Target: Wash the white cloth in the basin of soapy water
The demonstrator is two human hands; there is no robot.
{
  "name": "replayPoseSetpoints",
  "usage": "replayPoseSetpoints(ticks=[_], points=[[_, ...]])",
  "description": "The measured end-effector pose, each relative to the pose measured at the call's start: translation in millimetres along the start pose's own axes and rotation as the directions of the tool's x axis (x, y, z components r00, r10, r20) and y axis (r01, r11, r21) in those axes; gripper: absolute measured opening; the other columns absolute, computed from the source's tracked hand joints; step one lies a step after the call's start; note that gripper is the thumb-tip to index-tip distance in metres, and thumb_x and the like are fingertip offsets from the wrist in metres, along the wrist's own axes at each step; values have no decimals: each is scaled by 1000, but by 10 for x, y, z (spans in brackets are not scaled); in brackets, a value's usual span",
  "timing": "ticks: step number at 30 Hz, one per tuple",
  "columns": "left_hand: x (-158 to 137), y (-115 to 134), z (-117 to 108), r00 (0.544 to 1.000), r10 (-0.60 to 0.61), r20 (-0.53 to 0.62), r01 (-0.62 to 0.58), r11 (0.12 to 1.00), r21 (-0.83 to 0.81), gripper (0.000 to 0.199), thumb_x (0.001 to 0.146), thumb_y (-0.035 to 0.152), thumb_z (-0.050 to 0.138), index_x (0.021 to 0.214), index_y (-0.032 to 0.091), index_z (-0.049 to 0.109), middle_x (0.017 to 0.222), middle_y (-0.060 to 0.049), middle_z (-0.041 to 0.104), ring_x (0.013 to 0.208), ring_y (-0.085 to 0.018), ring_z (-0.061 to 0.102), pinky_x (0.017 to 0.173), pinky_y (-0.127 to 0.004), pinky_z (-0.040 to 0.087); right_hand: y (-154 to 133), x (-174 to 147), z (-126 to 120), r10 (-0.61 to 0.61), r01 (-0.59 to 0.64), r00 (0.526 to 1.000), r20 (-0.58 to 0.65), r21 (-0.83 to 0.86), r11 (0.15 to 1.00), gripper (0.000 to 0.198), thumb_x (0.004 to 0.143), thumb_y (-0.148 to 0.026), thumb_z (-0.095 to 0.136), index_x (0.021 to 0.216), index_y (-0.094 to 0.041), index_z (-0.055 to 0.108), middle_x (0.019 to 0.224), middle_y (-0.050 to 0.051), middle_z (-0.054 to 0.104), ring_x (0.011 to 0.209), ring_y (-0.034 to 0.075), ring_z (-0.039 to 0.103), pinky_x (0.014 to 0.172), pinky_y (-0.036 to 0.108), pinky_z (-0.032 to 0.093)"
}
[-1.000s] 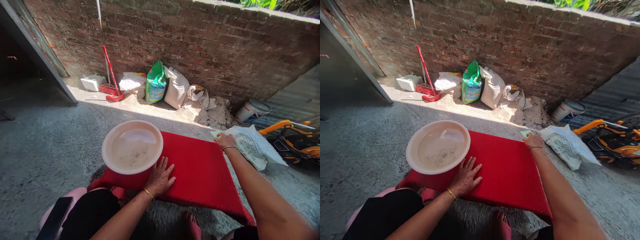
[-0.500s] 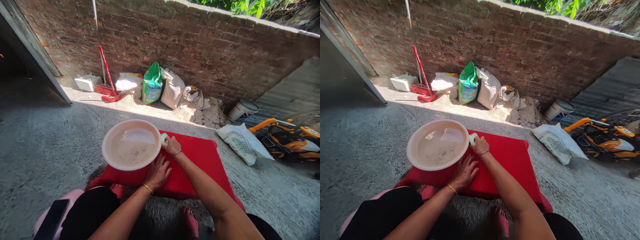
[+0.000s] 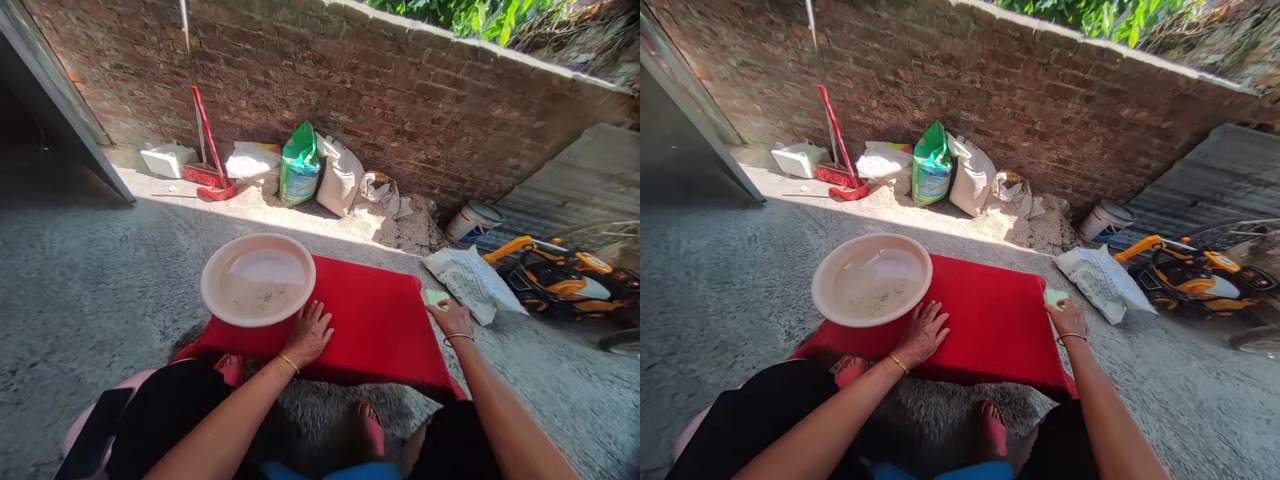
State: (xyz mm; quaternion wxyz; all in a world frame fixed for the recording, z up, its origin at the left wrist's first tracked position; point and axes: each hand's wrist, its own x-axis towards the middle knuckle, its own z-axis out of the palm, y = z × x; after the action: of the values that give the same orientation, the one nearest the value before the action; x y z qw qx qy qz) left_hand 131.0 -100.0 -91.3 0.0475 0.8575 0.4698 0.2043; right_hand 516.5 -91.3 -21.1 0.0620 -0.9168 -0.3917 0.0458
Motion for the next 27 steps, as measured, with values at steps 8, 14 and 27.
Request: replayPoseSetpoints(ticks=[8,14,27], points=[[-409,78,-191,965,260,10,-261,965,21,16,91,23,49,95,20,64,101,-9,64,103,-21,58,93,-42,41,-1353,-1131,283,-375,336,920,116,259,905,41,77,-56,60,103,-25,64,99,7,63,90,22,62,75,29,45],[-550,56,-440,874,451,-179,-460,888,-9,22,91,23,40,97,18,61,66,-1,58,63,-14,53,62,-30,38,-2236,-1816,502,-419,353,878,232,280,893,46,80,-64,53,102,-24,61,100,9,63,91,24,63,73,30,45],[-567,-120,-823,965,260,30,-261,965,20,11,88,20,49,88,17,60,75,-5,63,70,-17,58,68,-32,38,-1626,-1544,269,-230,254,951,206,-102,962,43,82,-57,53,108,-23,55,111,13,59,100,28,63,78,35,46]])
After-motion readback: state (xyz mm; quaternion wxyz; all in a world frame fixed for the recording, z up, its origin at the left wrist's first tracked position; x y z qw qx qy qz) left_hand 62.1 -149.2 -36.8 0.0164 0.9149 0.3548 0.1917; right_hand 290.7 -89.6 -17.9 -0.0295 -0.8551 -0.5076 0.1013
